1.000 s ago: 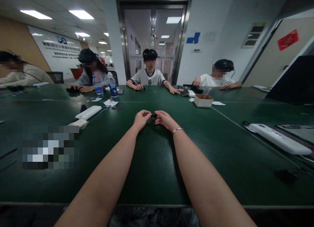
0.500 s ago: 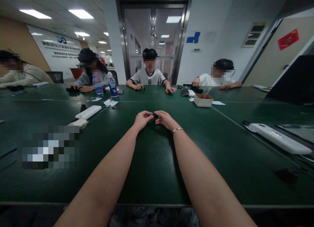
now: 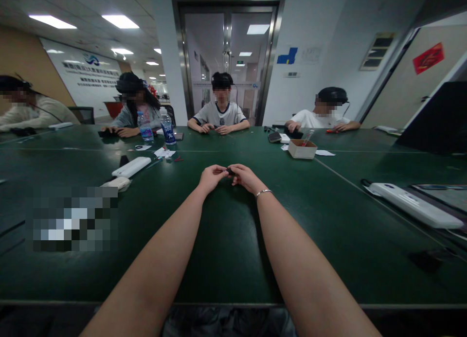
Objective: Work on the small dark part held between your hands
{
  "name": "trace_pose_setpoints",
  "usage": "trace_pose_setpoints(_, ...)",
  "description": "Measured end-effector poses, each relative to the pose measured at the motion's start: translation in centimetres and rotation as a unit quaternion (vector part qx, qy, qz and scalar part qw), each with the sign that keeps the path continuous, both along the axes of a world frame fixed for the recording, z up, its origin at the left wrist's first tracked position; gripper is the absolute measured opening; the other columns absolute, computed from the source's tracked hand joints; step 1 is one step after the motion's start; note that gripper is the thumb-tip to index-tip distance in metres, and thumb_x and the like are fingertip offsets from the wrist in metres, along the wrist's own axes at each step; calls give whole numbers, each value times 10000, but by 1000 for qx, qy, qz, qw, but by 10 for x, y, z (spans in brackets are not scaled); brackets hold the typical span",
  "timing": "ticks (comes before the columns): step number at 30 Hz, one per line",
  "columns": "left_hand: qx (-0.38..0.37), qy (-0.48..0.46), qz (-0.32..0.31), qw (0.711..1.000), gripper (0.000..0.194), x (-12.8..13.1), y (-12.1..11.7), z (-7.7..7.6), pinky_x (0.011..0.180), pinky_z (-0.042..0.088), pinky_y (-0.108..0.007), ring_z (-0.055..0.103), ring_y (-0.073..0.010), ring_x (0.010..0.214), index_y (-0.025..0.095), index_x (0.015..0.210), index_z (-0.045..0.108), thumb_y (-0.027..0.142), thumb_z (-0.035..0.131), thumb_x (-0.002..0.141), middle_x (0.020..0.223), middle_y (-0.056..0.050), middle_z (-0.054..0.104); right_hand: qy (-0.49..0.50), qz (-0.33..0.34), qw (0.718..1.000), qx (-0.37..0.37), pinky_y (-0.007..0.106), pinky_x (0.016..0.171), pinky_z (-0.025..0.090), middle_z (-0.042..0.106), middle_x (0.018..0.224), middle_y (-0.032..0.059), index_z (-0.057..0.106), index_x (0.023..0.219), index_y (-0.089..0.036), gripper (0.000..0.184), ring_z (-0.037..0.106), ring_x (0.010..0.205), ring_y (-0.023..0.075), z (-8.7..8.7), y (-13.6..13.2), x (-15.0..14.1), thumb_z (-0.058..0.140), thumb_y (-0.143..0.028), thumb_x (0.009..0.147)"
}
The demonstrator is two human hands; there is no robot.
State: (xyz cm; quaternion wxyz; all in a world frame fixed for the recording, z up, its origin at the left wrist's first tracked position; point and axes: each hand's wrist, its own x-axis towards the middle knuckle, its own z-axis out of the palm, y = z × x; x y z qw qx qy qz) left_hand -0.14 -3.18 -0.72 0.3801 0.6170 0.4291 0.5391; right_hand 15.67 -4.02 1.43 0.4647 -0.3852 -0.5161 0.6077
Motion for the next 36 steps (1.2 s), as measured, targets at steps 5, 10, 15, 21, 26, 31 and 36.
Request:
trace_pose_setpoints(5,4,5,6,1000,238,0,0,0,859,493,-397,662,-197,816,141,811,681,264,742,616,849,-91,711,17,6,1000,-20,225,493,535,588,594,-26,548,928,-161,55,528,404,70,1,0,1,560,-173,876)
trace_pose_setpoints(10,7,5,5,1000,258,-1,2,-2,845,496,-398,661,-205,813,138,819,683,286,743,616,848,-96,710,-13,12,1000,-2,197,420,492,563,549,-26,562,871,-143,70,472,367,61,0,0,1,507,-175,899)
trace_pose_setpoints(15,2,9,14,1000,237,0,1,-1,832,499,-372,659,-190,804,143,807,678,278,739,622,846,-84,711,42,31,999,-14,237,540,555,576,610,-49,544,967,-168,161,537,426,62,1,0,4,568,-85,831)
trace_pose_setpoints(21,-1,2,19,1000,245,1,0,2,831,496,-364,655,-185,796,141,806,677,281,744,617,837,-83,710,-3,15,1000,-6,217,413,500,544,543,-39,546,861,-144,83,434,334,52,-2,4,1,484,-176,907)
trace_pose_setpoints(26,2,11,23,1000,232,1,-1,1,824,497,-361,655,-186,799,145,803,678,277,739,621,846,-85,709,29,12,999,-5,250,507,551,542,582,-66,533,946,-173,115,476,375,51,-2,3,2,555,-112,852)
trace_pose_setpoints(31,3,19,25,999,248,1,-1,2,822,497,-368,656,-192,797,147,819,685,291,740,624,839,-85,710,-17,14,1000,12,223,426,507,536,561,-51,536,894,-154,75,399,319,39,-3,4,1,465,-165,912)
trace_pose_setpoints(36,-2,22,22,1000,233,0,-1,2,829,496,-374,655,-193,809,139,819,685,274,734,636,861,-97,710,26,13,1000,12,247,532,556,523,590,-78,516,968,-184,114,457,368,41,-6,5,2,548,-150,864)
